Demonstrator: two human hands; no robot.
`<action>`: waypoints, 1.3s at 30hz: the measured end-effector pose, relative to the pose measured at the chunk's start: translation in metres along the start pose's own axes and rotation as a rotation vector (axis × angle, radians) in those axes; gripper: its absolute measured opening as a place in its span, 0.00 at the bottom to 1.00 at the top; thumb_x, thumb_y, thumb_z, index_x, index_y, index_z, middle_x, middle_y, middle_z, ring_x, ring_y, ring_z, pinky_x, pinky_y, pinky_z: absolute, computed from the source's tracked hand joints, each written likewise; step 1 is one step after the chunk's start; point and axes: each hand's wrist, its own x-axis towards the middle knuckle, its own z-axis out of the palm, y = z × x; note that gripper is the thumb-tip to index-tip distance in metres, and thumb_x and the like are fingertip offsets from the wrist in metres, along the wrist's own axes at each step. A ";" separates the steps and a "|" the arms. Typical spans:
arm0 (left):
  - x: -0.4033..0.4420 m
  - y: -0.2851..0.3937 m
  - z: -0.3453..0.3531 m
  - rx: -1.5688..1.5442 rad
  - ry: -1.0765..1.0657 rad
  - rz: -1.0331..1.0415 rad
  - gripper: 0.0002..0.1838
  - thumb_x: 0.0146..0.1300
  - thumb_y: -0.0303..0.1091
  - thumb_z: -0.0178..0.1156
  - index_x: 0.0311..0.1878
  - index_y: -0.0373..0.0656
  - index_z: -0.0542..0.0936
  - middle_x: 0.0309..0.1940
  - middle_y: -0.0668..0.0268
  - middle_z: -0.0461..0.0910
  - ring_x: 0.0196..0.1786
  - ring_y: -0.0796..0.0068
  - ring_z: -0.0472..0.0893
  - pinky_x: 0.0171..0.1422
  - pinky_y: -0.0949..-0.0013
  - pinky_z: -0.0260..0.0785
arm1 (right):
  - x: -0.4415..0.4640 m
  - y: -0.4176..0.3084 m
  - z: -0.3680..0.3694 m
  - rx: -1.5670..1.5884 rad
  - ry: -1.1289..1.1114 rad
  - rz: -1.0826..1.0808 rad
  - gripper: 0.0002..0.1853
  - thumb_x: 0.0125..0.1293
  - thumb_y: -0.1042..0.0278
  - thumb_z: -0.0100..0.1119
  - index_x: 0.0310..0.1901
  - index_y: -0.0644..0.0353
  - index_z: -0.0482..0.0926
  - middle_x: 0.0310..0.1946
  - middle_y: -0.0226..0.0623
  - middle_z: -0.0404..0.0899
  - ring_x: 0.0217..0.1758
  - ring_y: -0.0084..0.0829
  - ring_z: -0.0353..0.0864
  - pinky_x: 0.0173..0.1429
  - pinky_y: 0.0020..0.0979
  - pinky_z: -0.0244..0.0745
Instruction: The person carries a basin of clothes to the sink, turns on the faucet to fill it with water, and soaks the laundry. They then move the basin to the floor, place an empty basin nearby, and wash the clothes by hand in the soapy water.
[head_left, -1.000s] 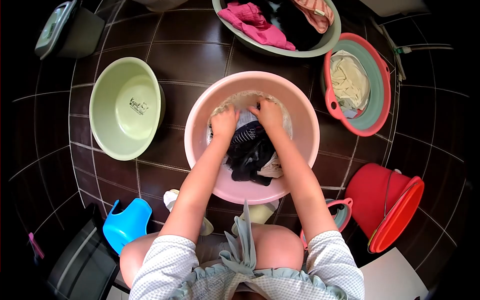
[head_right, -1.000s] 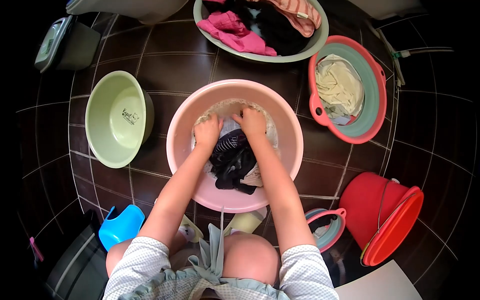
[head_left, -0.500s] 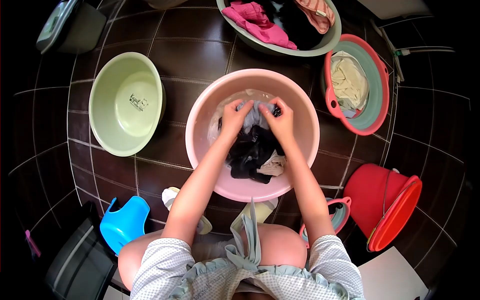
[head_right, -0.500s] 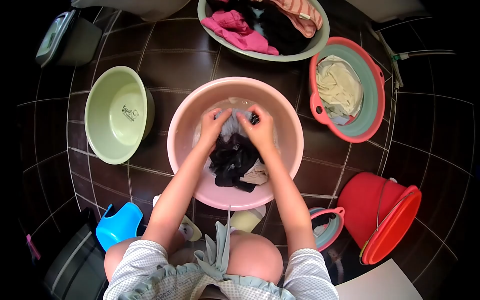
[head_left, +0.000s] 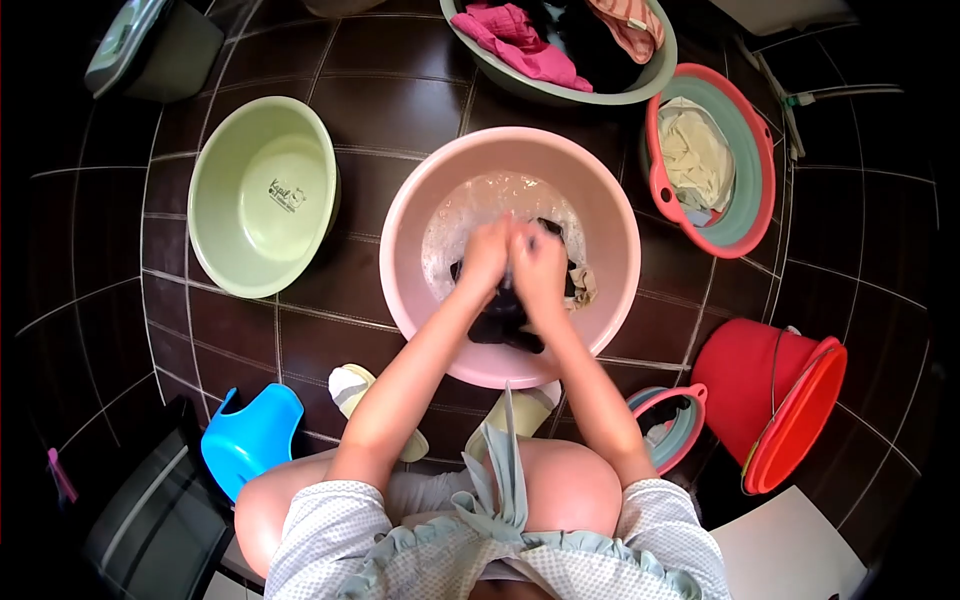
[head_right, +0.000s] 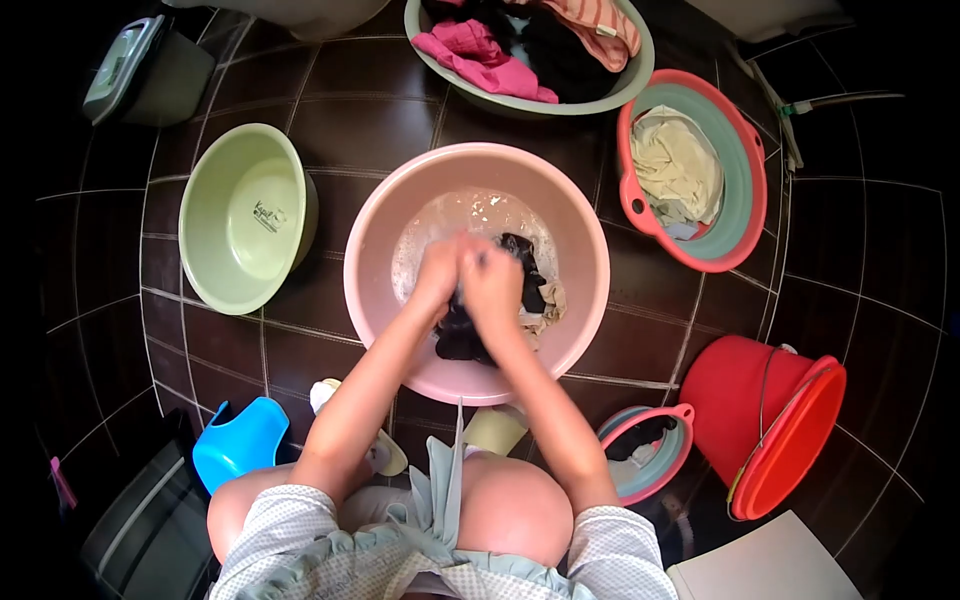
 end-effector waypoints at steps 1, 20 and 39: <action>0.006 0.011 -0.009 0.041 -0.024 -0.218 0.20 0.67 0.41 0.47 0.26 0.35 0.77 0.18 0.67 0.72 0.25 0.78 0.69 0.32 0.69 0.61 | -0.014 -0.048 -0.014 -0.045 -0.091 0.110 0.17 0.60 0.55 0.54 0.31 0.63 0.82 0.17 0.57 0.72 0.25 0.53 0.77 0.29 0.43 0.71; 0.011 -0.010 -0.029 -0.005 -0.140 -0.249 0.17 0.65 0.40 0.48 0.33 0.36 0.78 0.25 0.67 0.76 0.31 0.79 0.72 0.36 0.72 0.64 | -0.028 -0.040 -0.006 -0.103 -0.134 0.013 0.18 0.62 0.53 0.52 0.30 0.59 0.82 0.18 0.55 0.74 0.26 0.53 0.77 0.31 0.46 0.72; 0.006 0.001 -0.055 -0.156 -0.100 -0.278 0.19 0.66 0.42 0.49 0.44 0.34 0.78 0.35 0.63 0.79 0.38 0.77 0.76 0.43 0.73 0.67 | -0.027 -0.032 0.018 -0.115 -0.198 -0.045 0.17 0.63 0.54 0.50 0.32 0.60 0.82 0.23 0.51 0.78 0.29 0.51 0.79 0.34 0.44 0.72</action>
